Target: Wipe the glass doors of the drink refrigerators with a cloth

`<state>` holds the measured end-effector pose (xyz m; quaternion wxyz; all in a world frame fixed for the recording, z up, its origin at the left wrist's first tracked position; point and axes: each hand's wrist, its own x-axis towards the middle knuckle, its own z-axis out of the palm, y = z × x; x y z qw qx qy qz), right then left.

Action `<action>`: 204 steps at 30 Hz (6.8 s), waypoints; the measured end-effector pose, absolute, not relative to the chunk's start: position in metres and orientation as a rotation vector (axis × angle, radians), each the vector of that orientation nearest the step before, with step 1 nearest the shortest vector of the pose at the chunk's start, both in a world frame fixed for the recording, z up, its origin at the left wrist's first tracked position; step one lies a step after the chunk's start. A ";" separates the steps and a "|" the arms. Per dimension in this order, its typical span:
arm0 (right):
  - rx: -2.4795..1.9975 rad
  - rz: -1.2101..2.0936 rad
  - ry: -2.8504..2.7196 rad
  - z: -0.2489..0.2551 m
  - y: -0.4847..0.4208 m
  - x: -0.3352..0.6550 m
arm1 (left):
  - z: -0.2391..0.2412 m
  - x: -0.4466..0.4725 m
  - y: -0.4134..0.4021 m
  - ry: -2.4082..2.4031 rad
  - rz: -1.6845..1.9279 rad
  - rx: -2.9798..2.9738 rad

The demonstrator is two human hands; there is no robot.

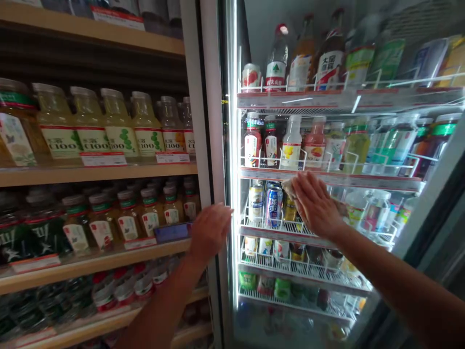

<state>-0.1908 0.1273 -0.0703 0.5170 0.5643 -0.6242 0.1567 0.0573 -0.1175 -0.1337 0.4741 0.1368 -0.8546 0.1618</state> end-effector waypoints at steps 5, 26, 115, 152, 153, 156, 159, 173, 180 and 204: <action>1.336 0.371 -1.373 -0.043 0.146 -0.210 | -0.116 -0.035 -0.040 -1.879 0.491 -0.010; 1.323 0.404 -1.378 -0.009 0.115 -0.209 | -0.091 -0.088 -0.056 -1.667 0.376 0.099; 1.129 0.353 -1.398 0.004 0.216 -0.291 | 0.029 -0.130 -0.015 -1.942 0.599 -0.335; 1.190 0.434 -1.375 0.000 0.221 -0.291 | 0.014 -0.133 -0.011 -1.834 0.670 -0.204; 1.191 0.437 -1.385 0.000 0.221 -0.291 | 0.019 -0.130 -0.019 -1.752 0.614 -0.076; 1.195 0.448 -1.389 0.000 0.221 -0.290 | 0.028 -0.123 -0.039 -1.517 0.416 0.238; 1.197 0.454 -1.389 0.001 0.221 -0.290 | 0.015 -0.121 -0.034 -1.616 0.479 0.139; 1.207 0.484 -1.434 0.001 0.219 -0.288 | -0.021 -0.109 -0.034 -1.973 0.754 -0.286; 1.125 0.360 -1.477 0.003 0.217 -0.287 | 0.009 -0.102 -0.049 -1.664 0.302 0.103; 1.123 0.462 -1.334 0.000 0.213 -0.293 | 0.065 -0.159 0.017 -1.851 0.316 -0.067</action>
